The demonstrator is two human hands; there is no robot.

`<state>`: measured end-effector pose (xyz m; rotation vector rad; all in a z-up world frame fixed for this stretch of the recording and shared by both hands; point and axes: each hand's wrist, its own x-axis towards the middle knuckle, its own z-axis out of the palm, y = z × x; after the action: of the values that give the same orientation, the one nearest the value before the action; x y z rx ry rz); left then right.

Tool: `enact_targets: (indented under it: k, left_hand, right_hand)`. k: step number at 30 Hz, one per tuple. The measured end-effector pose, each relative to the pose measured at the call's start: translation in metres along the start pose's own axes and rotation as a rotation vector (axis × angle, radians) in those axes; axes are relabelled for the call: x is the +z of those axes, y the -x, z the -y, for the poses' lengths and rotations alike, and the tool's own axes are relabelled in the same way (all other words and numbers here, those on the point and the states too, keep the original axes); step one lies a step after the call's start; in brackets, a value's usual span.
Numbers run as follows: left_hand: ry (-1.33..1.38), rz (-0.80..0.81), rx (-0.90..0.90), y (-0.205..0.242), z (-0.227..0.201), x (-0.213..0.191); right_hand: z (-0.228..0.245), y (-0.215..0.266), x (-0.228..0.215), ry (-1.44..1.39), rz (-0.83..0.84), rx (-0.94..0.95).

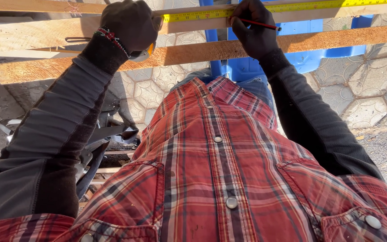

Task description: Measuring and marking wooden planks and a sofa frame for cutting or assembly using a tape measure and pencil.

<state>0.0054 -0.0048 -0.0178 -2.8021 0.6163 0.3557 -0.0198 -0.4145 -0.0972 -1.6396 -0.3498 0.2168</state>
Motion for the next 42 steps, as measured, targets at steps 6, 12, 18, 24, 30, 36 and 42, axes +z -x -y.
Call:
enact_targets:
  k: [6, 12, 18, 24, 30, 36, 42]
  left_hand:
    - [-0.054, -0.018, 0.029, -0.002, 0.001, 0.001]
    - [0.002, 0.002, -0.001, -0.003, 0.000, 0.003]
    - [0.033, -0.061, 0.007, -0.005, 0.001, 0.001]
    - [-0.099, -0.187, 0.076, -0.006, 0.001, 0.010]
    - [0.002, -0.038, 0.026, -0.013, -0.002, 0.009]
    - [0.083, 0.037, -0.020, -0.016, -0.002, 0.005]
    - [0.094, -0.012, -0.005, -0.016, 0.001, 0.010]
  right_hand:
    - [-0.004, -0.001, 0.000, 0.064, 0.010, -0.010]
    - [-0.010, 0.001, -0.004, 0.120, 0.090, 0.065]
    - [-0.007, -0.005, -0.002, -0.020, -0.023, 0.048]
    - [-0.011, -0.004, -0.001, 0.004, -0.066, -0.060]
    - [-0.017, 0.000, -0.004, 0.035, -0.028, 0.026]
    - [-0.014, -0.001, -0.003, 0.068, -0.045, 0.077]
    - [-0.014, -0.001, -0.007, 0.092, -0.004, 0.092]
